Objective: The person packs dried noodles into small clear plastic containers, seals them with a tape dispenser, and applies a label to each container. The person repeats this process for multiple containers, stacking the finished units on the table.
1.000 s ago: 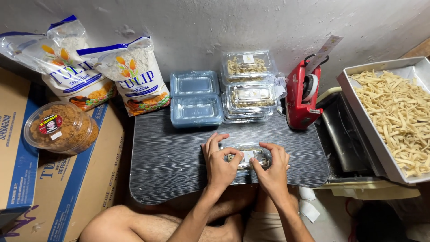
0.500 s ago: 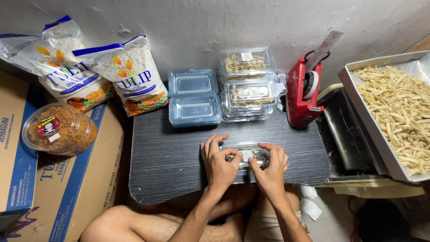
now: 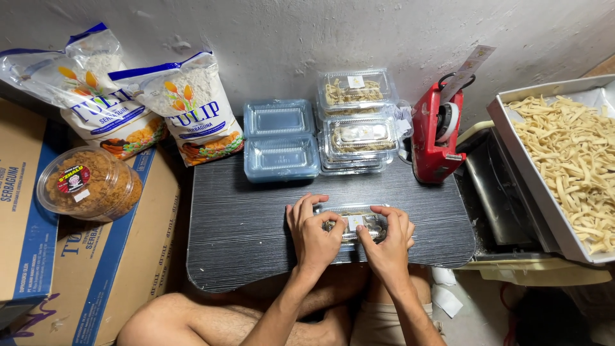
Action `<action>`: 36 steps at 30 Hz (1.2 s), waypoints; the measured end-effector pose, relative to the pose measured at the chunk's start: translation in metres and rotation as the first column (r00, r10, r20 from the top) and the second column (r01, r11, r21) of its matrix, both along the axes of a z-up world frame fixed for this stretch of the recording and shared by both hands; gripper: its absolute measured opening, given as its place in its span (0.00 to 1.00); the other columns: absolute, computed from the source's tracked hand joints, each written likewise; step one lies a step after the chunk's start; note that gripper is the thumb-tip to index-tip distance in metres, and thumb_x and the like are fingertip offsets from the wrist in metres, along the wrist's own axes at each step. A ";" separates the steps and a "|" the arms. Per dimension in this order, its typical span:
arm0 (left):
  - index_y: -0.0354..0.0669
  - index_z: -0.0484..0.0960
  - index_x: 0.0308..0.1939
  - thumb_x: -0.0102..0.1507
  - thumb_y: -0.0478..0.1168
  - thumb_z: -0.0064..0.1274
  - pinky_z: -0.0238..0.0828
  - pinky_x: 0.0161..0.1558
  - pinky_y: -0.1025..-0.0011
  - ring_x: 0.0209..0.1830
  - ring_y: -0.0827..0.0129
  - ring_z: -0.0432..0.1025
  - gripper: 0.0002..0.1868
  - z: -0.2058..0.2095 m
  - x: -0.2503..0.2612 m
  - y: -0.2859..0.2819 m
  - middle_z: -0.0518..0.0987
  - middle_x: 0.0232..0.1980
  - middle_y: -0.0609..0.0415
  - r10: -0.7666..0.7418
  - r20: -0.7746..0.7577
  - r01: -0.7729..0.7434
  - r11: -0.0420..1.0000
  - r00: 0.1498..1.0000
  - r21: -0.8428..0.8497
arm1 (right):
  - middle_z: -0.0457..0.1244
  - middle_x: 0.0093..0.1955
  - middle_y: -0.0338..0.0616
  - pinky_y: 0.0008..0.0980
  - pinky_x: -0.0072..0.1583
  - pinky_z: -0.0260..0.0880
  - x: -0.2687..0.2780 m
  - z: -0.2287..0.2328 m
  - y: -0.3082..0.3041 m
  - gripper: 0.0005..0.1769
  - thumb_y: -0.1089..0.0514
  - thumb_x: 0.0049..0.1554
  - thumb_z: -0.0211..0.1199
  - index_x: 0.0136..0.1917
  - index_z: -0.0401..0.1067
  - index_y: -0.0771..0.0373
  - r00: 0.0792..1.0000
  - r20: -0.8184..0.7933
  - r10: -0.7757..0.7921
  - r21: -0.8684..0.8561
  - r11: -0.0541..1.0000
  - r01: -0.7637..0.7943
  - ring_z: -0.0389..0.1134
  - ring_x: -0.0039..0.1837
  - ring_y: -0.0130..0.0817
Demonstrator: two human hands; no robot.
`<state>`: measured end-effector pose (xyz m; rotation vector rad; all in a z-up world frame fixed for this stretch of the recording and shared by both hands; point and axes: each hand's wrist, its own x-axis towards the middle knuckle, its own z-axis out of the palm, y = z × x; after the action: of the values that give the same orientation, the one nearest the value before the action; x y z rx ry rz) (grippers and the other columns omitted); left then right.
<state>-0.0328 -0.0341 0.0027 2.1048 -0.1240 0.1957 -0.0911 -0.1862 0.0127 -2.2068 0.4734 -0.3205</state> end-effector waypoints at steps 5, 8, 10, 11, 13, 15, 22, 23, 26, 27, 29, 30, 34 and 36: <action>0.57 0.87 0.22 0.55 0.47 0.66 0.34 0.78 0.38 0.75 0.58 0.62 0.08 0.000 0.000 0.001 0.76 0.57 0.65 -0.012 -0.019 0.012 1.000 1.000 -0.014 | 0.55 0.66 0.39 0.49 0.68 0.49 0.000 0.000 0.000 0.30 0.50 0.52 0.77 0.67 0.72 0.46 1.000 -0.011 -0.002 -0.002 1.000 0.002 0.53 0.70 0.46; 0.56 0.87 0.23 0.55 0.47 0.66 0.34 0.78 0.38 0.75 0.59 0.62 0.07 0.001 0.001 0.001 0.77 0.57 0.65 -0.018 -0.027 0.018 1.000 0.999 -0.026 | 0.55 0.67 0.39 0.49 0.68 0.49 0.000 0.002 0.002 0.30 0.50 0.52 0.76 0.67 0.71 0.47 1.000 -0.016 -0.004 -0.002 1.000 0.004 0.53 0.70 0.46; 0.56 0.87 0.23 0.55 0.47 0.66 0.34 0.78 0.38 0.75 0.59 0.63 0.07 0.000 0.001 0.001 0.77 0.57 0.64 -0.020 -0.026 0.020 0.999 0.999 -0.027 | 0.55 0.66 0.39 0.49 0.68 0.49 0.000 0.003 0.002 0.30 0.51 0.53 0.76 0.67 0.71 0.47 1.000 -0.018 -0.002 -0.002 1.000 0.002 0.53 0.70 0.46; 0.56 0.88 0.23 0.55 0.48 0.66 0.32 0.78 0.38 0.75 0.59 0.63 0.07 -0.001 0.002 0.002 0.77 0.57 0.64 -0.026 -0.033 0.025 0.999 0.999 -0.043 | 0.55 0.66 0.39 0.49 0.68 0.49 0.000 0.002 0.002 0.30 0.50 0.53 0.76 0.67 0.71 0.47 1.000 -0.022 -0.002 -0.004 1.000 0.002 0.53 0.70 0.46; 0.57 0.88 0.24 0.55 0.48 0.66 0.31 0.79 0.38 0.75 0.59 0.63 0.07 -0.003 0.002 0.002 0.77 0.57 0.64 -0.035 -0.042 0.032 0.998 0.999 -0.060 | 0.55 0.67 0.38 0.49 0.68 0.49 0.000 0.002 0.002 0.29 0.50 0.53 0.76 0.67 0.71 0.46 1.000 -0.027 -0.004 -0.005 1.000 0.004 0.53 0.70 0.46; 0.58 0.88 0.24 0.55 0.50 0.66 0.29 0.79 0.38 0.75 0.59 0.63 0.07 -0.001 0.002 0.003 0.77 0.57 0.65 -0.051 -0.056 0.046 0.995 0.997 -0.088 | 0.55 0.67 0.38 0.49 0.68 0.49 0.000 0.002 0.002 0.29 0.50 0.53 0.76 0.67 0.71 0.46 0.999 -0.033 -0.003 -0.010 1.000 0.003 0.53 0.70 0.46; 0.59 0.88 0.24 0.55 0.50 0.67 0.26 0.79 0.38 0.74 0.61 0.63 0.07 -0.007 0.001 -0.002 0.77 0.57 0.66 -0.049 -0.045 0.047 0.998 0.998 -0.045 | 0.55 0.67 0.38 0.49 0.68 0.49 0.000 -0.001 0.001 0.30 0.49 0.53 0.76 0.67 0.71 0.46 0.999 -0.033 -0.003 -0.021 1.000 0.003 0.53 0.70 0.46; 0.59 0.88 0.24 0.55 0.50 0.67 0.26 0.80 0.39 0.74 0.62 0.63 0.07 -0.007 0.001 -0.002 0.77 0.57 0.66 -0.042 -0.044 0.040 0.998 0.998 -0.047 | 0.55 0.67 0.38 0.49 0.68 0.49 0.000 0.000 0.001 0.30 0.49 0.53 0.76 0.67 0.71 0.46 0.999 -0.037 -0.004 -0.017 1.000 0.003 0.53 0.70 0.46; 0.59 0.88 0.23 0.54 0.49 0.66 0.26 0.80 0.40 0.74 0.62 0.63 0.07 -0.008 0.002 -0.003 0.78 0.56 0.66 -0.033 -0.039 0.031 0.999 0.999 -0.044 | 0.55 0.67 0.37 0.48 0.68 0.49 -0.001 0.001 0.001 0.29 0.49 0.53 0.76 0.67 0.71 0.45 0.999 -0.041 -0.008 -0.009 1.000 0.008 0.52 0.70 0.45; 0.58 0.88 0.23 0.54 0.49 0.66 0.26 0.80 0.41 0.73 0.63 0.64 0.07 -0.009 0.002 -0.003 0.78 0.56 0.66 -0.026 -0.037 0.025 0.999 0.999 -0.039 | 0.54 0.67 0.36 0.48 0.68 0.49 0.000 0.001 0.002 0.29 0.48 0.53 0.76 0.66 0.70 0.44 0.999 -0.042 -0.009 -0.006 1.000 0.009 0.52 0.71 0.44; 0.58 0.88 0.23 0.54 0.49 0.66 0.27 0.80 0.41 0.73 0.63 0.64 0.07 -0.010 0.002 -0.003 0.78 0.56 0.66 -0.024 -0.030 0.023 0.999 0.999 -0.033 | 0.55 0.67 0.37 0.48 0.68 0.49 0.000 0.001 0.002 0.29 0.49 0.53 0.75 0.67 0.71 0.44 0.999 -0.043 -0.009 -0.005 1.000 0.009 0.52 0.71 0.44; 0.58 0.88 0.23 0.54 0.49 0.66 0.27 0.80 0.41 0.73 0.63 0.64 0.07 -0.011 0.002 -0.004 0.78 0.56 0.66 -0.020 -0.023 0.020 0.999 1.000 -0.029 | 0.55 0.67 0.37 0.48 0.68 0.48 0.000 0.001 0.002 0.29 0.49 0.54 0.75 0.67 0.71 0.45 0.999 -0.045 -0.007 -0.004 1.000 0.007 0.52 0.71 0.44; 0.58 0.88 0.24 0.54 0.49 0.66 0.27 0.80 0.41 0.73 0.63 0.64 0.06 -0.011 0.002 -0.004 0.78 0.56 0.66 -0.018 -0.014 0.017 1.000 1.000 -0.025 | 0.54 0.67 0.36 0.48 0.69 0.48 0.000 0.008 0.006 0.28 0.50 0.54 0.74 0.66 0.70 0.44 0.998 -0.057 -0.015 0.000 1.000 0.015 0.51 0.71 0.44; 0.58 0.89 0.24 0.55 0.49 0.66 0.26 0.80 0.41 0.73 0.63 0.64 0.06 -0.008 0.002 -0.003 0.78 0.55 0.66 -0.021 -0.024 0.020 0.999 0.999 -0.027 | 0.54 0.67 0.38 0.50 0.70 0.46 0.002 0.013 0.010 0.26 0.49 0.56 0.73 0.66 0.71 0.46 0.997 -0.071 -0.026 -0.001 1.000 0.026 0.51 0.71 0.45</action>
<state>-0.0309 -0.0376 -0.0057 2.0773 -0.1278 0.1580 -0.0894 -0.1766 0.0260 -2.2190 0.5415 -0.2566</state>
